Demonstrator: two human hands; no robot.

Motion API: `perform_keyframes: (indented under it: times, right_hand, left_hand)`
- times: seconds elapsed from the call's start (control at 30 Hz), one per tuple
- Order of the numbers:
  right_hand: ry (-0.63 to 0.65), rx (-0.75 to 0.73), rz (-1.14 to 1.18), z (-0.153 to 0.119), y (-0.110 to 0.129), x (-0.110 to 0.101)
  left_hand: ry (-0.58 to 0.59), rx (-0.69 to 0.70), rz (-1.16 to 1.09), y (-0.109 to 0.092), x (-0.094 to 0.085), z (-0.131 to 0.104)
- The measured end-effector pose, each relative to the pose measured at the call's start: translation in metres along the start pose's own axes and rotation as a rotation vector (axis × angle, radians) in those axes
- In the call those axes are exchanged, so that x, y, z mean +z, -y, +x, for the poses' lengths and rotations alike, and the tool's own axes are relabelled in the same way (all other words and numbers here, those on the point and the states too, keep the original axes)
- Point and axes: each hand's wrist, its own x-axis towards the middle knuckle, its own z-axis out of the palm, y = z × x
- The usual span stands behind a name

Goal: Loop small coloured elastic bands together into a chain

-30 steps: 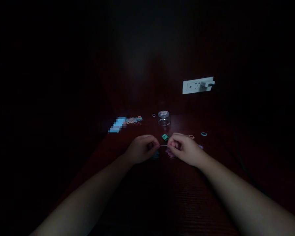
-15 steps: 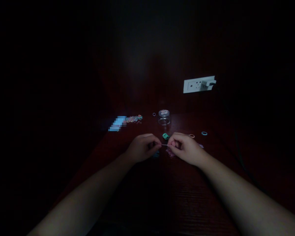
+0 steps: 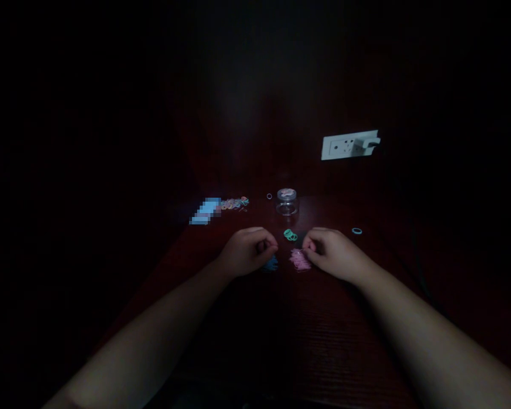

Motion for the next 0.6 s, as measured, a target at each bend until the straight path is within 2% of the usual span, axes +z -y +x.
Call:
perform_keyframes:
  times: [0.4,0.6]
  right_hand:
    - [0.063,0.107,0.016,-0.0011,-0.0031,0.0009]
    - [0.031,0.119,0.036,-0.0019,-0.0026,0.0003]
  left_hand:
    - [0.004,-0.010,-0.002,0.0003,-0.0003,-0.0002]
    - [-0.011,-0.026,-0.003,0.0038,-0.0035,-0.0003]
